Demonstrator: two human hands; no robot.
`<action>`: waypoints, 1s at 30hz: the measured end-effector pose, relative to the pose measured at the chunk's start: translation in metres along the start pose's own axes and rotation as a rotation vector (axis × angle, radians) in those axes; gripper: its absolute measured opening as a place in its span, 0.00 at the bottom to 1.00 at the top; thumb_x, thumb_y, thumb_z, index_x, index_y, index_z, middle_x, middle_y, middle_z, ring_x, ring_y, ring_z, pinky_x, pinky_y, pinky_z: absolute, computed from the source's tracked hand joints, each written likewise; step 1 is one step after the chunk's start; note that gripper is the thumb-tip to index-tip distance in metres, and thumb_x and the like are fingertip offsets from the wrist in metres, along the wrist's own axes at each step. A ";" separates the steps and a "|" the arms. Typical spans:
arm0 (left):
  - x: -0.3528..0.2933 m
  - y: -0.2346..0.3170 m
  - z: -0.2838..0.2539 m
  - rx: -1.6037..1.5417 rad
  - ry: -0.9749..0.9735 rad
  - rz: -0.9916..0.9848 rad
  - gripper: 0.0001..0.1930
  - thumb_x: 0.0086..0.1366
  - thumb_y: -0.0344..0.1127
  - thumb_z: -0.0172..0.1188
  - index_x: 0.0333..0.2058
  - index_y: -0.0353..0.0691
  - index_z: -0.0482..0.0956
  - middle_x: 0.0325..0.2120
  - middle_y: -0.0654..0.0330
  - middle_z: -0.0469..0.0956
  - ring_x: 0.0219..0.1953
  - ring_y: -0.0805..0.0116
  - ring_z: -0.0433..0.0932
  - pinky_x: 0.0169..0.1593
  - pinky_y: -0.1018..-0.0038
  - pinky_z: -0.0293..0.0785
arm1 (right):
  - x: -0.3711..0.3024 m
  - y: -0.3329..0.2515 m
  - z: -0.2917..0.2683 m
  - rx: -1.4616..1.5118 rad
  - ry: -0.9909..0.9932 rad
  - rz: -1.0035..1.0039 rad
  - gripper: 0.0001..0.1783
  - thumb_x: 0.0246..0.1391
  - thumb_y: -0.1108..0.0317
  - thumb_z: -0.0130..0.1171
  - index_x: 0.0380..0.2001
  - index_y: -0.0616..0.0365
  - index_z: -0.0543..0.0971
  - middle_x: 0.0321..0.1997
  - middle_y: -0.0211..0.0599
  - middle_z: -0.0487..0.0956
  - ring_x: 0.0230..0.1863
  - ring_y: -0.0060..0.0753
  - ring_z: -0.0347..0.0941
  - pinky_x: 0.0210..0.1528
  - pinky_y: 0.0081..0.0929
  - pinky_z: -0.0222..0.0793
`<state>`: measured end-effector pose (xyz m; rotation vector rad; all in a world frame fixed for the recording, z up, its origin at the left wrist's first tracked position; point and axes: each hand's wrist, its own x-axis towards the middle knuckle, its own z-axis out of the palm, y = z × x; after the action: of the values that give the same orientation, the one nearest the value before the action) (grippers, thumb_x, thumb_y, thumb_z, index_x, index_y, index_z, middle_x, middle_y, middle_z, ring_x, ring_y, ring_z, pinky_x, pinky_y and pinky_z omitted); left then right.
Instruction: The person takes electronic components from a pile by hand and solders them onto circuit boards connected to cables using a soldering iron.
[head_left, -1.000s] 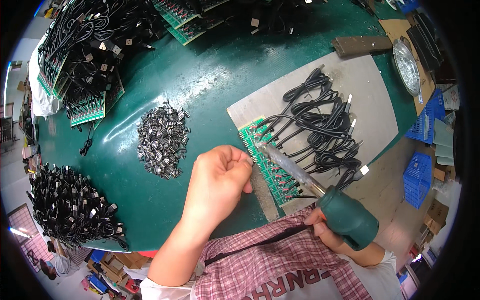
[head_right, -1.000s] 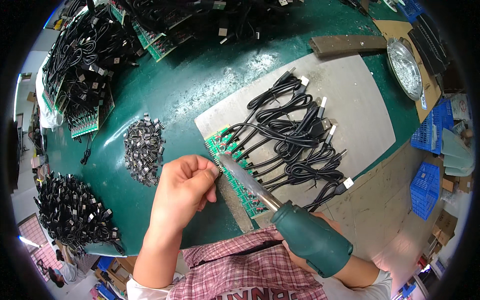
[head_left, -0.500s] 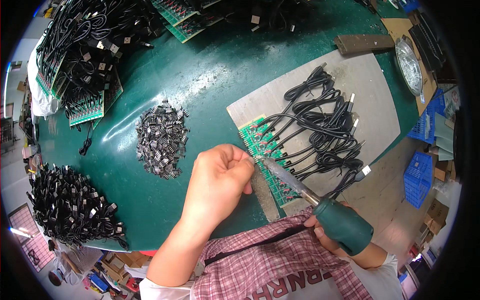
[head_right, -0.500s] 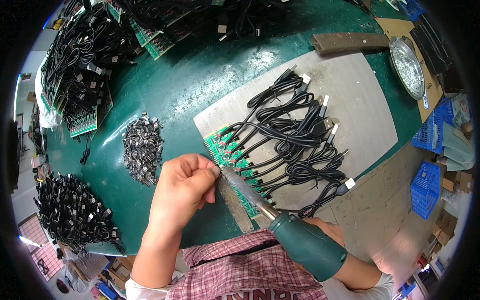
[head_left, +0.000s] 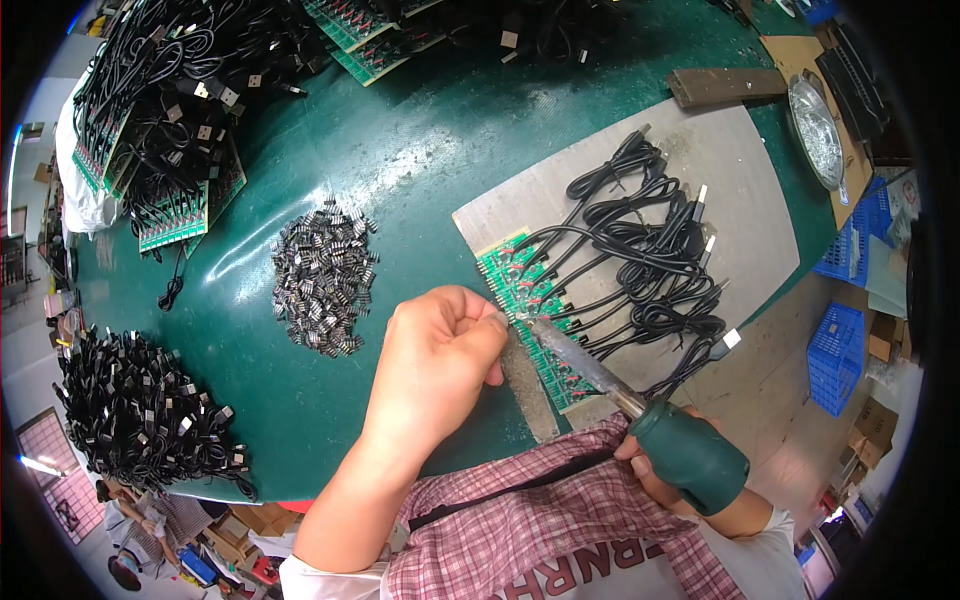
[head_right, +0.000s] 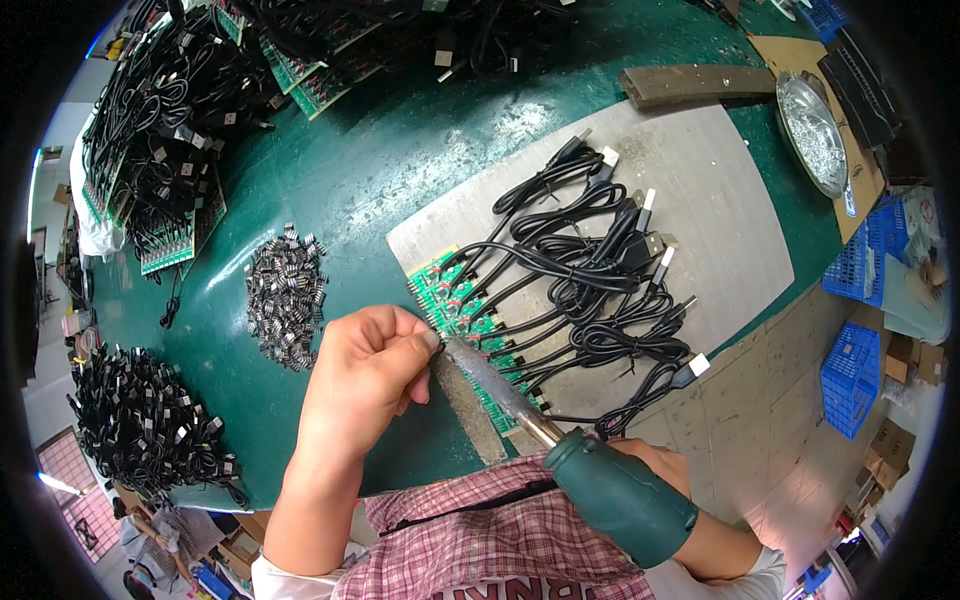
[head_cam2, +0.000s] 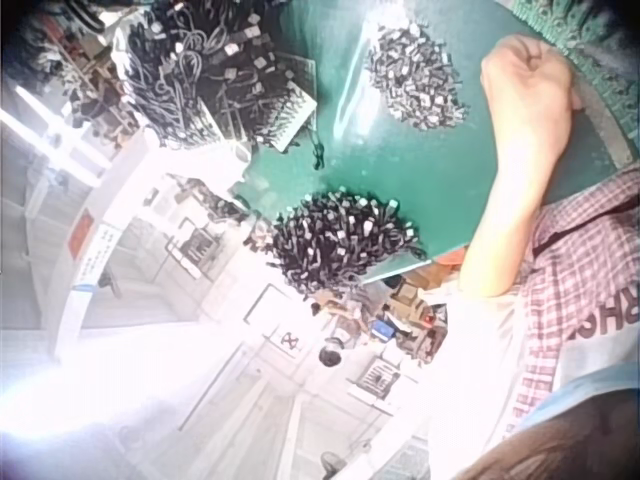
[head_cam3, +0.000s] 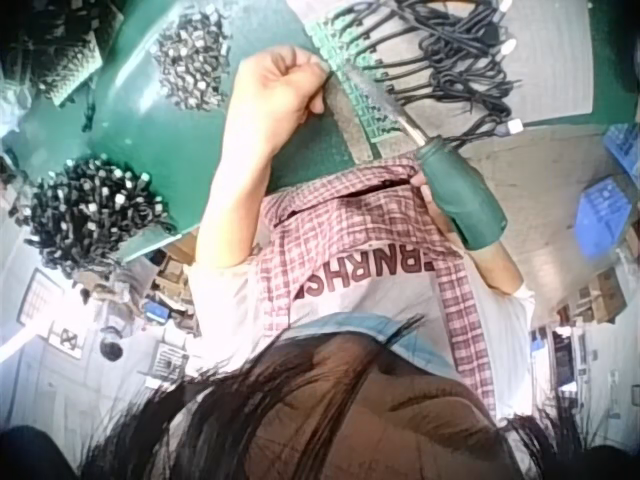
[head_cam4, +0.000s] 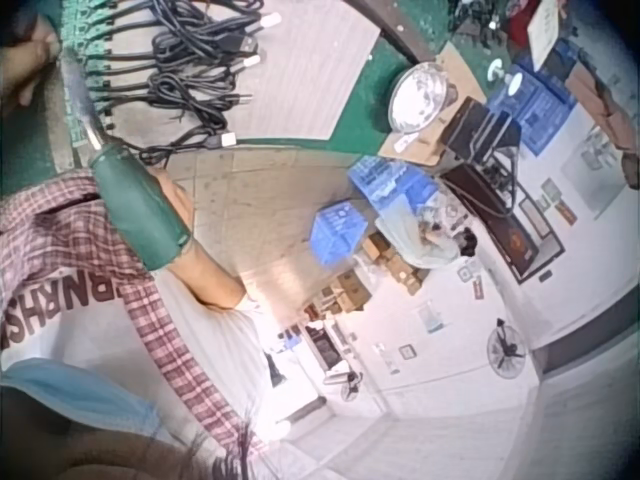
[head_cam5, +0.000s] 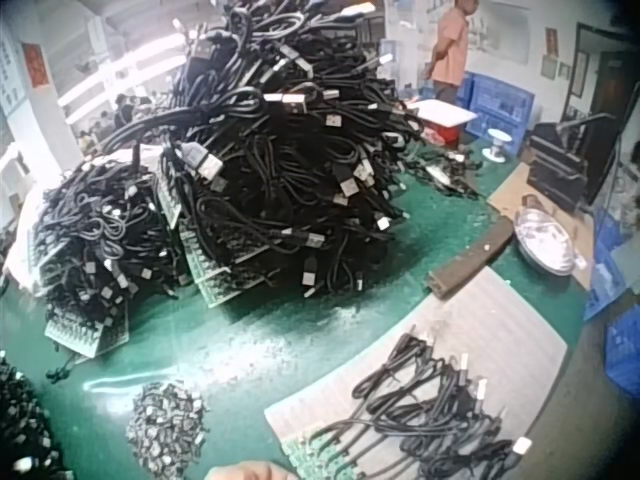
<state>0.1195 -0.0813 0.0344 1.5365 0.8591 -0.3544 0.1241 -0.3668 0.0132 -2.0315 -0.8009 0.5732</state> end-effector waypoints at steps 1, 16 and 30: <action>0.000 -0.001 0.000 0.004 0.001 0.002 0.09 0.61 0.31 0.56 0.26 0.30 0.77 0.14 0.63 0.75 0.17 0.80 0.71 0.22 0.80 0.64 | 0.000 0.000 0.000 0.001 0.001 0.000 0.03 0.46 0.73 0.60 0.28 0.54 0.79 0.27 0.26 0.81 0.26 0.29 0.74 0.30 0.27 0.66; 0.000 -0.001 0.000 -0.016 -0.005 0.005 0.09 0.60 0.31 0.56 0.27 0.30 0.77 0.15 0.62 0.75 0.18 0.80 0.71 0.22 0.79 0.65 | 0.006 -0.005 -0.003 -0.063 -0.058 0.034 0.03 0.42 0.72 0.61 0.23 0.49 0.80 0.27 0.22 0.82 0.24 0.30 0.70 0.28 0.28 0.66; 0.001 0.001 0.000 0.003 0.005 0.003 0.09 0.61 0.31 0.56 0.27 0.30 0.77 0.15 0.63 0.75 0.18 0.79 0.72 0.22 0.79 0.65 | -0.011 0.008 0.000 -0.051 -0.003 0.003 0.05 0.48 0.73 0.59 0.30 0.58 0.77 0.27 0.32 0.80 0.27 0.31 0.74 0.31 0.28 0.68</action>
<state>0.1208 -0.0813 0.0341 1.5423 0.8604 -0.3495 0.1191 -0.3780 0.0080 -2.0790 -0.8226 0.5626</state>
